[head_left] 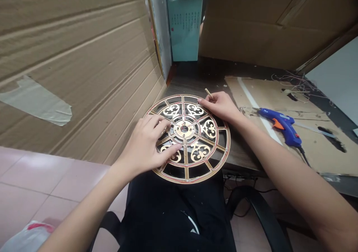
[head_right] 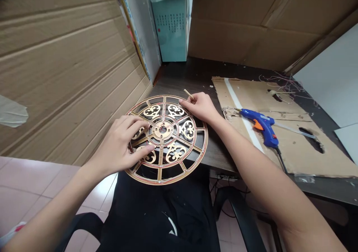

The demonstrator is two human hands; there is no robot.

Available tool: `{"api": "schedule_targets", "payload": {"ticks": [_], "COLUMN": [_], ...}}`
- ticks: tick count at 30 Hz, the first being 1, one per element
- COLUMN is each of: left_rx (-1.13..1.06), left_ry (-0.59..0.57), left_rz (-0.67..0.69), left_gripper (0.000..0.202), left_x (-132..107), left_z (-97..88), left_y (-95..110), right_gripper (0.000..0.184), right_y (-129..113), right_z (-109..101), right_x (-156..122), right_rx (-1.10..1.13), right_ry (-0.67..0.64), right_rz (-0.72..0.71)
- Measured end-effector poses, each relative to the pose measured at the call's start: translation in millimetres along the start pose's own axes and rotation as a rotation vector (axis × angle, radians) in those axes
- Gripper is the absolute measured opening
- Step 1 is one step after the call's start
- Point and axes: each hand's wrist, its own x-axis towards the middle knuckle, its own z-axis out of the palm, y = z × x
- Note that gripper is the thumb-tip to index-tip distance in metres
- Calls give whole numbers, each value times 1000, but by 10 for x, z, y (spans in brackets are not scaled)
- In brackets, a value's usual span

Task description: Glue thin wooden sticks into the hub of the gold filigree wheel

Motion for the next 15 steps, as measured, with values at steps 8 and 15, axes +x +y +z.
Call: {"api": "schedule_targets", "payload": {"ticks": [8,15], "left_rx": [49,69], "left_ry": [0,-25], "left_rz": [57,92], "left_gripper": [49,42], "left_x": [24,77], "left_z": [19,-48], "left_y": [-32,-47], "right_gripper": [46,47], "right_y": [19,20], "right_z": [-2,9], "right_x": [3,-1], "right_rx": [-44,-102], "right_ry": [2,1], "right_rz": [-15,-36]}}
